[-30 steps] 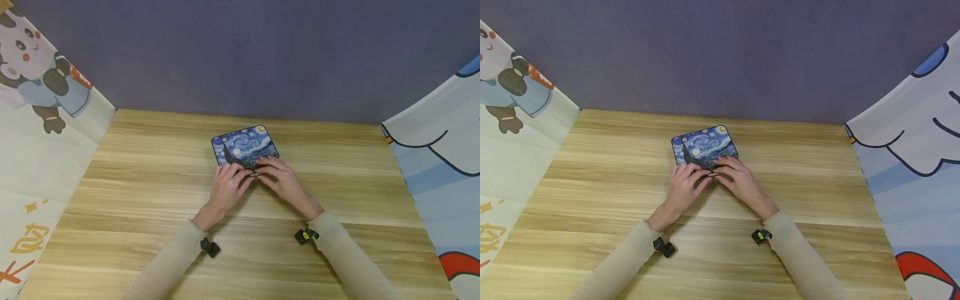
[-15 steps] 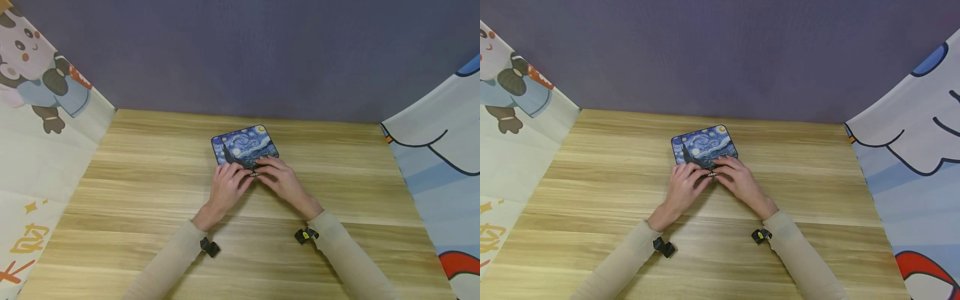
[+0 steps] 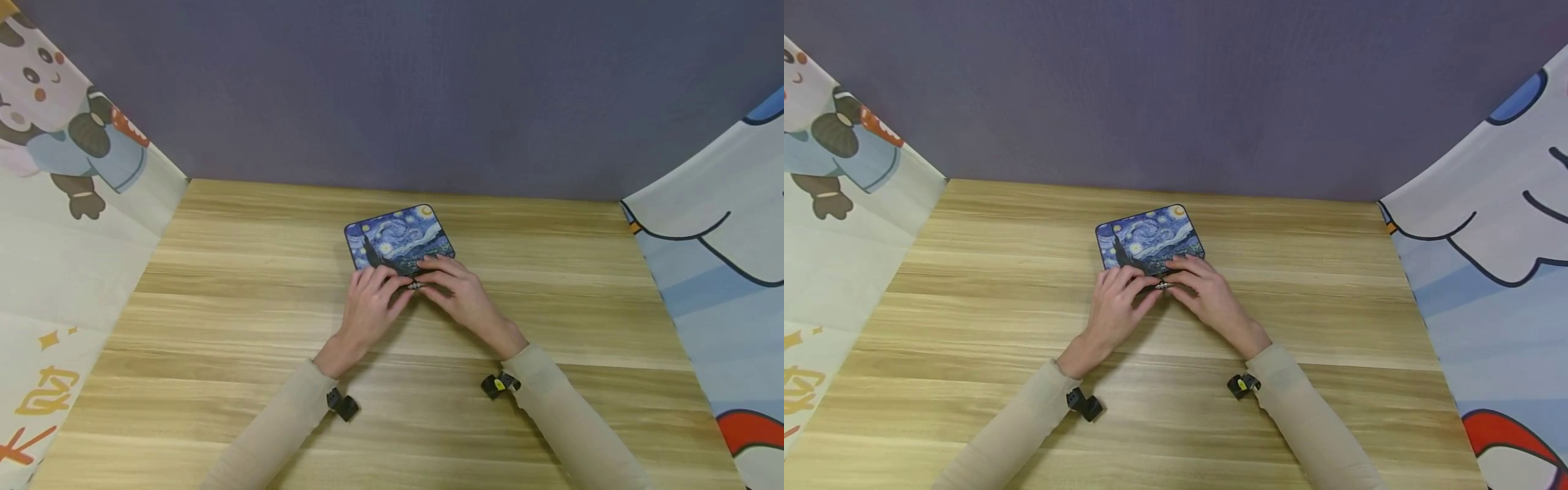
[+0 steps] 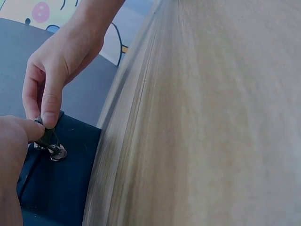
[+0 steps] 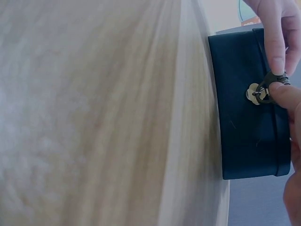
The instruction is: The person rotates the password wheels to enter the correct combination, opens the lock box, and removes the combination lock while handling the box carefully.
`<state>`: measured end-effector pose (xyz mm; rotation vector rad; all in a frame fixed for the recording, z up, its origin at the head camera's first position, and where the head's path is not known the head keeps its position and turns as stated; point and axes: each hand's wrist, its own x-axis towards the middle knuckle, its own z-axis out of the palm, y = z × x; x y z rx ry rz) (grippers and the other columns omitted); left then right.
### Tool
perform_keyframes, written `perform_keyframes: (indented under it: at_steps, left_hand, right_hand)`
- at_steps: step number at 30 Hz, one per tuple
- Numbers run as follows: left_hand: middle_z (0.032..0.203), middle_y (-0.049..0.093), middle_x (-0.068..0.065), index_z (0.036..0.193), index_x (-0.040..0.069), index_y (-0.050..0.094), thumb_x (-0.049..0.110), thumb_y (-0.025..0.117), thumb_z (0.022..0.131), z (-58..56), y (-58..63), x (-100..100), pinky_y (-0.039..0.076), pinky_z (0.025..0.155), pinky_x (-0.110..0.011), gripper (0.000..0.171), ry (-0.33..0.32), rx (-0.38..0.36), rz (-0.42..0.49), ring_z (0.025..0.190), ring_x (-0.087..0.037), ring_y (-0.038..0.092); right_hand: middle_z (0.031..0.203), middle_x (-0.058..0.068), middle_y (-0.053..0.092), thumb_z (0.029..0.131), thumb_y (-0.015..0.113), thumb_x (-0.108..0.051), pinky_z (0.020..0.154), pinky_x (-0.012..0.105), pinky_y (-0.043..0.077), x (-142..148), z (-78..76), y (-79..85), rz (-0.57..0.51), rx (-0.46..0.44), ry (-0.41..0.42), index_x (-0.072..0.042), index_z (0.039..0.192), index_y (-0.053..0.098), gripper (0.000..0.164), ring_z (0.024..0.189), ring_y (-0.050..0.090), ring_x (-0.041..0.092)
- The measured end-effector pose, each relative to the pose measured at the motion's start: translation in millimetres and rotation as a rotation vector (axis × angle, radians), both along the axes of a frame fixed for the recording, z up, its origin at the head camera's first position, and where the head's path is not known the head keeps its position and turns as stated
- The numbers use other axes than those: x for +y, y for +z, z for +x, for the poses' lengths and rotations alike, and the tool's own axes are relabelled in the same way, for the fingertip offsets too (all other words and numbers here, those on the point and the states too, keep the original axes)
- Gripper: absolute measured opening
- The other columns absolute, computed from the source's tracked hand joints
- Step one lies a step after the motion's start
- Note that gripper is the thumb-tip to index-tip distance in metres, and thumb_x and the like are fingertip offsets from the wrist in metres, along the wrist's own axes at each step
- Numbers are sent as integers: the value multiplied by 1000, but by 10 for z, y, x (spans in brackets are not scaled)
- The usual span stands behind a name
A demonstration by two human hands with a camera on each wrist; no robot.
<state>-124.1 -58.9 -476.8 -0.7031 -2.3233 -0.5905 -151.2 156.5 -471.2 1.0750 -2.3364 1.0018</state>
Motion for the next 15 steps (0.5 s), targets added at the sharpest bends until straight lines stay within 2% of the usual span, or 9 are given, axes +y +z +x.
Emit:
perform_keyframes:
  at_steps: [15]
  left_hand:
    - [101,67,-2,101,14,78,27,87,84,4,6,-2,44,81,-37,23,-2,-12,-2,83,-19,55]
  right_hand:
    - [125,14,71,81,86,-2,116,51,41,-5,3,9,-2,1,1,-3,104,78,24,124,64,36]
